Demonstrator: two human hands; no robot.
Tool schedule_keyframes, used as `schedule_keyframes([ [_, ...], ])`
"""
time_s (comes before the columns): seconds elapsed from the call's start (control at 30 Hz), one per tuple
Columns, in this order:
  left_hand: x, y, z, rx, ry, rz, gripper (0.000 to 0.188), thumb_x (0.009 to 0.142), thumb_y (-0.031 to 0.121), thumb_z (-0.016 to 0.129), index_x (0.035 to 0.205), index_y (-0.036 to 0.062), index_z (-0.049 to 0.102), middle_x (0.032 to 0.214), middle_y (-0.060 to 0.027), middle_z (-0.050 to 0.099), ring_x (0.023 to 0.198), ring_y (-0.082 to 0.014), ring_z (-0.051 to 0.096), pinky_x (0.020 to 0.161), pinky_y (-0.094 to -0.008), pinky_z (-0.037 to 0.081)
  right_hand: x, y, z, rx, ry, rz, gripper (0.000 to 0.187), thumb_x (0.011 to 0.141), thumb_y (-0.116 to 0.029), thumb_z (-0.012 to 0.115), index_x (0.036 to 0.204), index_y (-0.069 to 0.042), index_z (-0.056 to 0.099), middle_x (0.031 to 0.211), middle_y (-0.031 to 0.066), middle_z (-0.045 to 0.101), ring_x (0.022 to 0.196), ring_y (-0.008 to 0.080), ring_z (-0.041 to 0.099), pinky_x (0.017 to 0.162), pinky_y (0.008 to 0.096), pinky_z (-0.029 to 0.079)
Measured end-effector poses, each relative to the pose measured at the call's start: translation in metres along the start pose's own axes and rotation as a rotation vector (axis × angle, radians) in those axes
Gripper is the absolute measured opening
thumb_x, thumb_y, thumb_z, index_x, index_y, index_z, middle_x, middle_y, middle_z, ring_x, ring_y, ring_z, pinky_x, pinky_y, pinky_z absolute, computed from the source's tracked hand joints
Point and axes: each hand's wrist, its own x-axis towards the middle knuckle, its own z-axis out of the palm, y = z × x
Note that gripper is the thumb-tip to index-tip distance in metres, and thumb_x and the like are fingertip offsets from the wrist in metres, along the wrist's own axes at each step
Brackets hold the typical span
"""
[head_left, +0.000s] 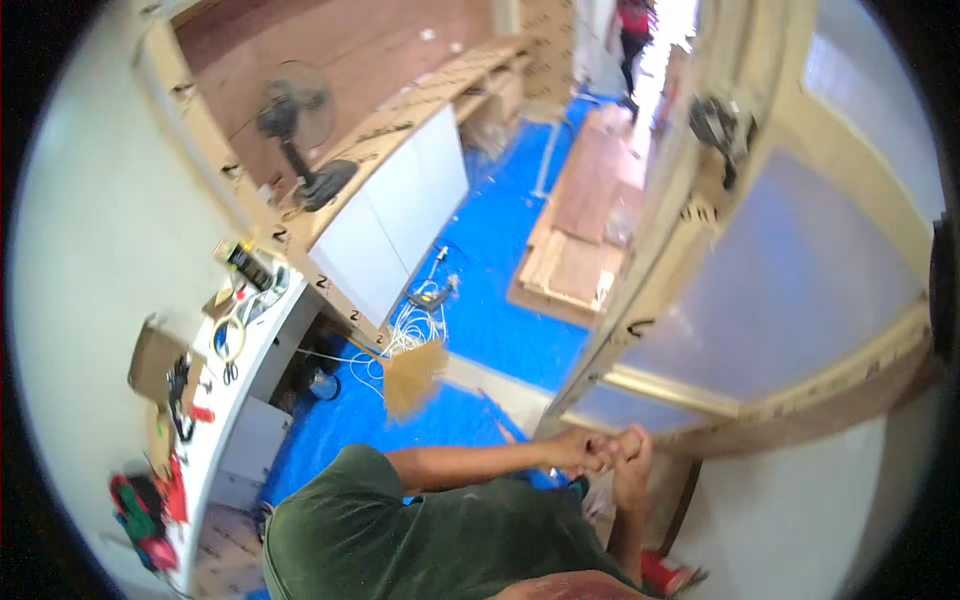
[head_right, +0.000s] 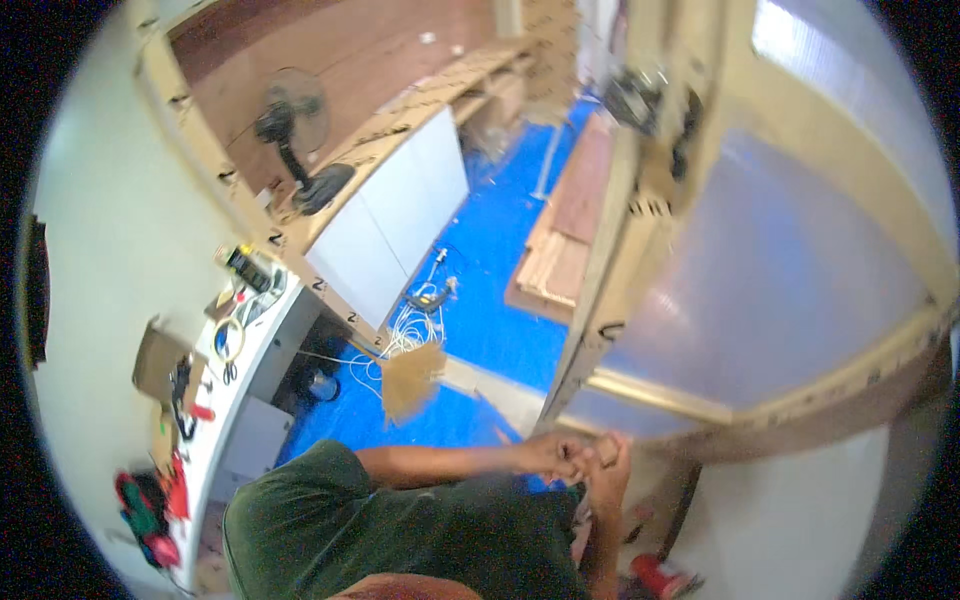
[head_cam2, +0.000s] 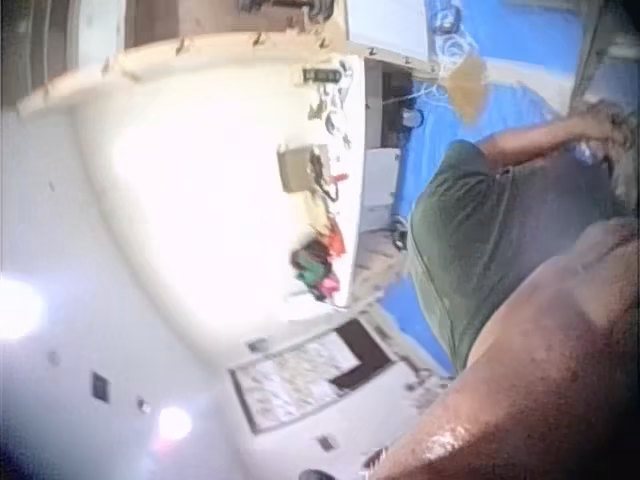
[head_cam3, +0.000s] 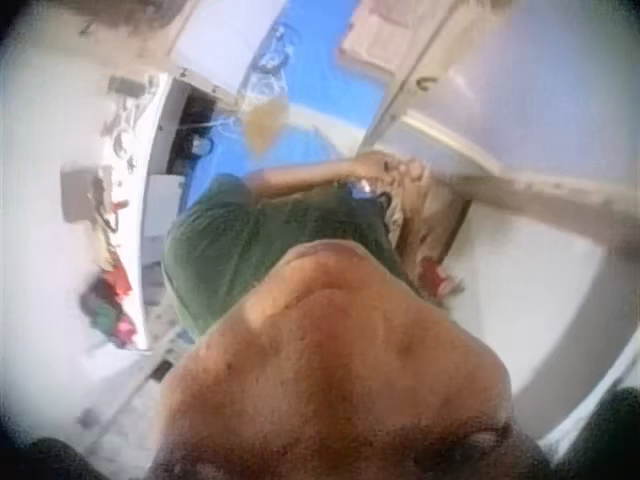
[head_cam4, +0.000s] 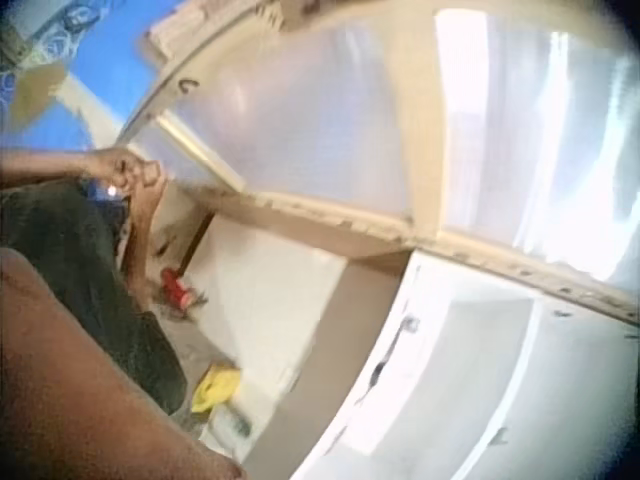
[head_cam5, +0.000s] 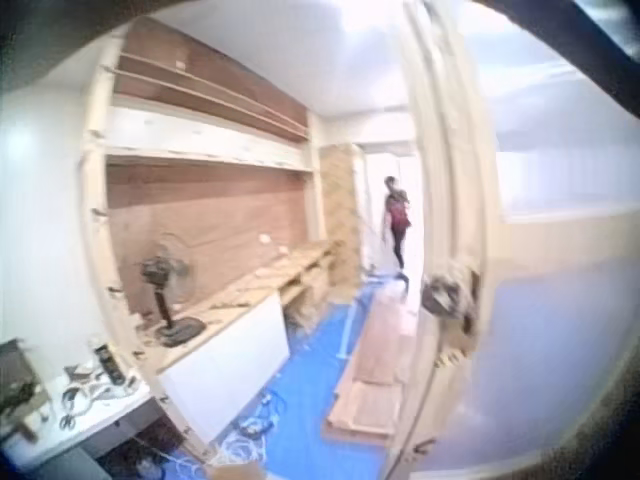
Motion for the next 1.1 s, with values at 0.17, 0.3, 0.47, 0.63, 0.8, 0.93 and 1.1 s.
schedule_keyframes([
  [0.17, -0.024, -0.037, 0.008, -0.308, 0.161, -0.066, 0.03, 0.092, 0.026, 0.074, 0.112, 0.0055, 0.067, 0.083, -0.0022, 0.068, 0.06, -0.0092, 0.063, 0.052, -0.0236, 0.056, 0.03, 0.093, -0.004, 0.642, -0.291, 0.28, 0.041, 0.103, -0.014, 0.064, 0.141, -0.001, 0.054, 0.119, 0.0102, 0.065, 0.109, 0.021, 0.064, 0.09, 0.0375, 0.055],
  [0.3, 0.0, -0.064, 0.026, -0.316, 0.204, -0.138, 0.036, 0.09, 0.032, 0.076, 0.113, 0.0051, 0.067, 0.083, -0.0008, 0.067, 0.062, -0.0085, 0.063, 0.051, -0.0238, 0.057, 0.034, 0.074, -0.015, 0.597, -0.392, 0.432, 0.04, 0.106, -0.013, 0.06, 0.143, 0.0, 0.05, 0.114, 0.0095, 0.066, 0.1, 0.0204, 0.066, 0.083, 0.0373, 0.057],
  [0.47, 0.007, -0.069, 0.059, -0.439, 0.26, -0.094, 0.035, 0.091, 0.035, 0.075, 0.111, 0.0071, 0.067, 0.087, -0.0009, 0.068, 0.059, -0.0075, 0.062, 0.048, -0.0224, 0.054, 0.055, 0.129, -0.031, 0.367, -0.586, 0.243, 0.042, 0.108, -0.018, 0.056, 0.145, -0.001, 0.045, 0.116, 0.0119, 0.065, 0.096, 0.0216, 0.067, 0.082, 0.0343, 0.058],
  [0.63, 0.015, -0.096, 0.076, -0.573, 0.254, -0.105, 0.033, 0.096, 0.032, 0.072, 0.116, 0.007, 0.065, 0.094, -0.0002, 0.067, 0.062, -0.0065, 0.061, 0.05, -0.0227, 0.052, 0.07, 0.098, -0.052, 0.531, -0.642, 0.616, 0.048, 0.104, -0.013, 0.063, 0.147, -0.001, 0.044, 0.124, 0.0149, 0.062, 0.102, 0.0217, 0.067, 0.084, 0.0342, 0.057],
  [0.8, 0.018, -0.09, 0.087, -0.58, 0.331, -0.059, 0.033, 0.094, 0.034, 0.075, 0.114, 0.0097, 0.065, 0.087, 0.0016, 0.066, 0.058, -0.005, 0.06, 0.046, -0.0202, 0.05, 0.083, 0.134, -0.036, 0.095, -0.851, 0.139, 0.047, 0.109, -0.025, 0.053, 0.148, 0.0, 0.045, 0.131, 0.019, 0.06, 0.106, 0.0279, 0.068, 0.09, 0.0417, 0.058],
  [0.93, -0.002, -0.105, 0.066, -0.589, 0.373, -0.07, 0.035, 0.094, 0.036, 0.075, 0.114, 0.0102, 0.065, 0.087, 0.0002, 0.068, 0.057, -0.0046, 0.059, 0.047, -0.0202, 0.051, 0.097, 0.131, -0.014, 0.488, -0.769, 0.639, 0.047, 0.105, -0.009, 0.062, 0.148, -0.002, 0.044, 0.135, 0.0162, 0.056, 0.109, 0.0297, 0.066, 0.09, 0.0417, 0.056],
  [1.1, -0.019, -0.144, 0.048, -0.612, 0.39, -0.137, 0.04, 0.094, 0.038, 0.075, 0.117, 0.0067, 0.065, 0.095, -0.0034, 0.069, 0.065, -0.009, 0.062, 0.051, -0.023, 0.052, 0.066, 0.118, 0.018, 0.297, -0.806, 0.66, 0.036, 0.109, -0.017, 0.055, 0.14, 0.001, 0.049, 0.121, 0.0162, 0.064, 0.1, 0.029, 0.068, 0.088, 0.0414, 0.057],
])
